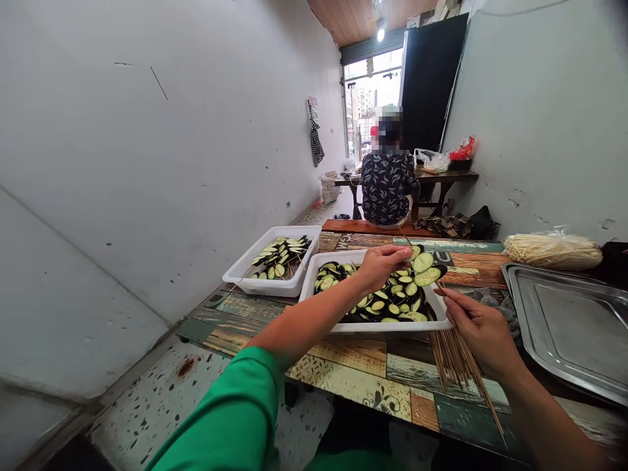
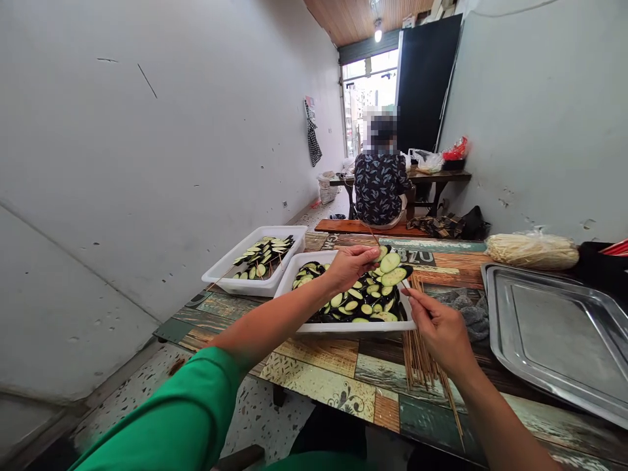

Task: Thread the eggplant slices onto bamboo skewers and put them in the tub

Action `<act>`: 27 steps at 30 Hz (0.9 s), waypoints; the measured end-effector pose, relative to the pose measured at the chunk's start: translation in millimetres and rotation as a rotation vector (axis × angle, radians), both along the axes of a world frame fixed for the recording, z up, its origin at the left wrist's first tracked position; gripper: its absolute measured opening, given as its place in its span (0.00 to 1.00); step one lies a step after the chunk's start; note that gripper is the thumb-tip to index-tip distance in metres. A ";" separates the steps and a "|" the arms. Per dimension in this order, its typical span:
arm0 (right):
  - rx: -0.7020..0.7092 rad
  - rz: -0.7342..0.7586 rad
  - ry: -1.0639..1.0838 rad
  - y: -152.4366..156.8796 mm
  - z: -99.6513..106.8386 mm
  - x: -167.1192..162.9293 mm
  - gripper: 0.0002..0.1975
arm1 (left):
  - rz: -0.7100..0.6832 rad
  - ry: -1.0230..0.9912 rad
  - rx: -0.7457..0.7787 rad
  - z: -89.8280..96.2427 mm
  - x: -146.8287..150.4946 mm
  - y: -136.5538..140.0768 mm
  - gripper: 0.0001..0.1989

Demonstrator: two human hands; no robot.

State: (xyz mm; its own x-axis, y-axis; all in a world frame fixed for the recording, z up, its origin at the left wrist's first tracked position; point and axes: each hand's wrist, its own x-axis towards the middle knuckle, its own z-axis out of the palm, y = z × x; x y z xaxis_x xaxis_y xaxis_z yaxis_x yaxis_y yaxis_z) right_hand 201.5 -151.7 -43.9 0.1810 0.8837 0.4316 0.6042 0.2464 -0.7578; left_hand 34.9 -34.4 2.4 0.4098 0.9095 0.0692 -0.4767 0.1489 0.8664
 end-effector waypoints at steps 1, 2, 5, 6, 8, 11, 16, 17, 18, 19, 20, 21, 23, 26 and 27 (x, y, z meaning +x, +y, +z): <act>0.004 -0.006 -0.006 -0.3 0.3 -0.2 0.20 | 0.002 0.000 -0.001 0.2 0.2 -0.4 0.15; 0.003 -0.012 -0.010 -0.6 0.3 -0.2 0.20 | 0.004 0.003 -0.003 0.5 0.3 -0.3 0.15; -0.004 -0.025 -0.015 -0.3 -1.5 0.9 0.19 | 0.001 0.029 -0.025 1.2 -0.3 2.0 0.13; -0.001 -0.026 -0.018 0.2 -2.4 1.6 0.19 | -0.007 0.038 -0.039 1.4 -0.9 3.2 0.13; 0.016 -0.023 -0.027 1.5 -4.2 2.7 0.19 | -0.039 0.053 -0.066 1.9 -2.8 5.6 0.13; 0.030 -0.021 -0.033 3.6 -6.1 3.3 0.18 | -0.067 0.068 -0.075 1.8 -5.1 6.8 0.15; 0.036 -0.028 -0.021 5.5 -7.3 2.6 0.18 | -0.140 0.100 -0.017 -2.7 -3.2 3.8 0.19; 0.035 -0.030 -0.023 5.6 -7.1 2.7 0.18 | -0.159 0.113 0.001 -3.7 -2.6 3.5 0.19; 0.036 -0.033 -0.028 5.5 -6.7 2.8 0.18 | -0.164 0.125 0.015 -4.7 -2.1 3.4 0.19; 0.037 -0.032 -0.037 5.3 -6.2 3.0 0.18 | -0.155 0.134 0.025 -5.3 -1.9 3.4 0.19; 0.039 -0.029 -0.048 5.0 -5.7 3.1 0.18 | -0.136 0.141 0.030 -5.7 -1.9 3.4 0.19; 0.041 -0.024 -0.061 4.7 -5.3 3.3 0.18 | -0.117 0.149 0.032 -5.7 -2.1 3.4 0.18; 0.050 -0.026 -0.094 4.4 -5.2 3.5 0.18 | -0.083 0.172 0.040 -4.9 -2.8 3.2 0.17; 0.053 -0.055 -0.121 5.1 -6.9 3.9 0.17 | -0.067 0.235 0.088 -2.9 -3.9 4.8 0.16; 0.048 -0.061 -0.111 5.5 -7.5 4.1 0.17 | -0.079 0.259 0.104 -3.0 -4.4 6.6 0.16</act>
State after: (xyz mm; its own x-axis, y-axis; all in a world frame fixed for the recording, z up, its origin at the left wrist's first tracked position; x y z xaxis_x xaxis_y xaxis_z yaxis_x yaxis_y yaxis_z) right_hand 205.6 -146.2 -51.3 0.1832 0.8505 0.4931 0.6984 0.2403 -0.6741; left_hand 30.5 -27.8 -0.6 0.4951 0.8677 0.0443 -0.2282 0.0807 0.9702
